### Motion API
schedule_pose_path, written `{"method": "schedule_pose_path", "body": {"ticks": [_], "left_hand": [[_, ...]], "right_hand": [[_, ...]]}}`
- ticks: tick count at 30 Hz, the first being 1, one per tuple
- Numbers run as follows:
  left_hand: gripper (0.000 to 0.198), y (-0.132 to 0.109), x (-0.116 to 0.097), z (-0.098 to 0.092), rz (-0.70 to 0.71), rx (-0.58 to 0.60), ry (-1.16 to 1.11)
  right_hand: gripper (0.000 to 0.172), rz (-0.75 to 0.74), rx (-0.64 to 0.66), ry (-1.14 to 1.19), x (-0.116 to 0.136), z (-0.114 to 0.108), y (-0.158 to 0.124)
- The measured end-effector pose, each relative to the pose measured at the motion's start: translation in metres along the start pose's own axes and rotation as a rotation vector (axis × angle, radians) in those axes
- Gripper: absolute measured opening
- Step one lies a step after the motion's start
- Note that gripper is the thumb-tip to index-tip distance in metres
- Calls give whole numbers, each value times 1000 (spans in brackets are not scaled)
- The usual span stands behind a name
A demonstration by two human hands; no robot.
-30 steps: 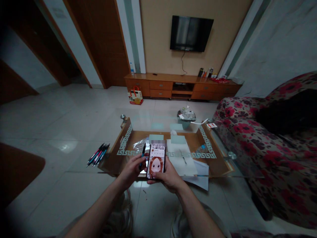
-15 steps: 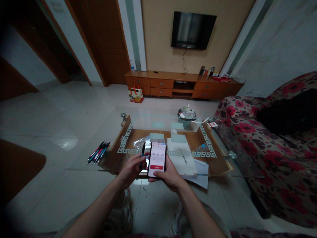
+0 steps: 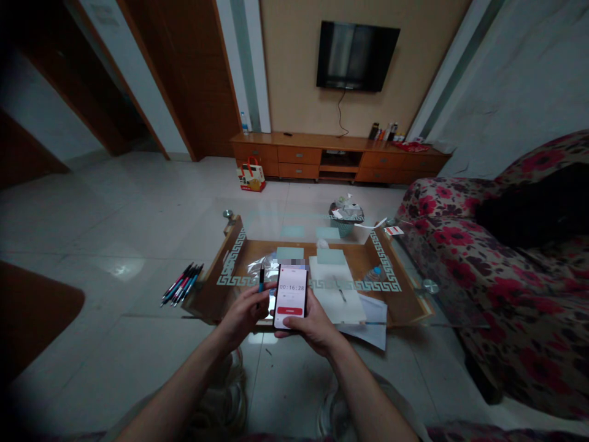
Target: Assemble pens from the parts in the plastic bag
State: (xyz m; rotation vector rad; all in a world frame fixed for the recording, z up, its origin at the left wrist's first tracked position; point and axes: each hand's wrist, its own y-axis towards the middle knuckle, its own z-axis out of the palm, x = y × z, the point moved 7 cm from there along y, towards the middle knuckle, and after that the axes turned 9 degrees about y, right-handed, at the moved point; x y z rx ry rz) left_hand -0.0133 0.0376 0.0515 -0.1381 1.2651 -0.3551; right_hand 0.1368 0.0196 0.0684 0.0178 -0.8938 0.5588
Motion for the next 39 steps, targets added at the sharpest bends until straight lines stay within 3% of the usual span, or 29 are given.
{"method": "schedule_pose_path", "body": {"ticks": [8,15,19,29,39], "left_hand": [[48,2,0,-1,36,-8,63],[50,0,-22,-14,235,-234,362],[48,-5,-34,-14,321,-277,426],[48,-8,-41,-4,454,-155,514],[53,-6,-31,-2,390,-57,548]], "right_hand": [[82,4,2,0,0,0,0],[82,31,6,15,-5,5,-1],[78,59,7,31,-9,9,-1],[84,94,-20,-4,-16,6,0],[82,96,-35,-69,-18,6,-1]]}}
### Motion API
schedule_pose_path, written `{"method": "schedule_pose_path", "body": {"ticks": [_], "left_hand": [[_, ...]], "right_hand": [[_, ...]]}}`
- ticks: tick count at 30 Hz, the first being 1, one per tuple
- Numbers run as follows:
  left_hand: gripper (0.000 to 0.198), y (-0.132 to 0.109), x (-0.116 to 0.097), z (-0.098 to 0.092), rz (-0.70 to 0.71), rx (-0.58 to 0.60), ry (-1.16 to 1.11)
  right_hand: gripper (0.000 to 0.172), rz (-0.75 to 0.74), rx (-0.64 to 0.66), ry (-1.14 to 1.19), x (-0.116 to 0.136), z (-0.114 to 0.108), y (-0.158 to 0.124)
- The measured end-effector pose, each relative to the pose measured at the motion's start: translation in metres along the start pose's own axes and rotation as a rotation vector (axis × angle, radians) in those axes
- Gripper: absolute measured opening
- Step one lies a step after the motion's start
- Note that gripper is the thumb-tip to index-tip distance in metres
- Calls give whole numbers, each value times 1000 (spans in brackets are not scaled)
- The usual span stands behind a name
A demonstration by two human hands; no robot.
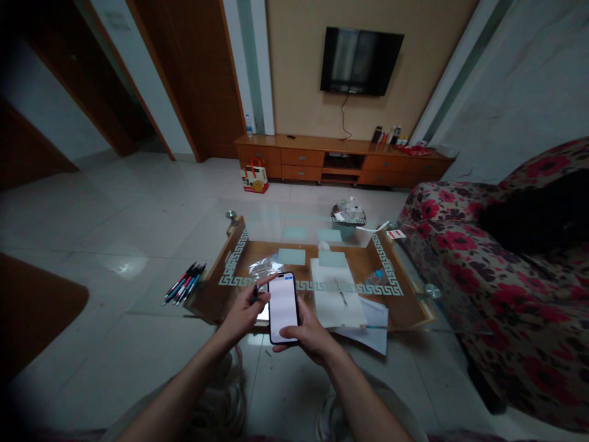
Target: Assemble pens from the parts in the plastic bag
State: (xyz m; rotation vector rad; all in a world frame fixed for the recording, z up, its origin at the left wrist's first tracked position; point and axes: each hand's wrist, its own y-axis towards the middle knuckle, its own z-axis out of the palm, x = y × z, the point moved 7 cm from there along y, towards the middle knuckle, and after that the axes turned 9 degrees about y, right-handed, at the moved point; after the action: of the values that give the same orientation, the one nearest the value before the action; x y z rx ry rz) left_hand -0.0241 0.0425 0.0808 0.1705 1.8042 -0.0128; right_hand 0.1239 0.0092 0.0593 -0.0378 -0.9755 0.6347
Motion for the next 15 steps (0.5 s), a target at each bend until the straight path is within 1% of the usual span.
{"method": "schedule_pose_path", "body": {"ticks": [4,8,15], "left_hand": [[50,1,1,1,5,10,-5],[52,1,3,2,-7,5,2],[51,1,0,2,11,10,35]], "right_hand": [[81,9,3,-9,-3,-3,2],[81,12,-1,-18,-6,-6,3],[82,5,2,-30,-5,-4,3]]}}
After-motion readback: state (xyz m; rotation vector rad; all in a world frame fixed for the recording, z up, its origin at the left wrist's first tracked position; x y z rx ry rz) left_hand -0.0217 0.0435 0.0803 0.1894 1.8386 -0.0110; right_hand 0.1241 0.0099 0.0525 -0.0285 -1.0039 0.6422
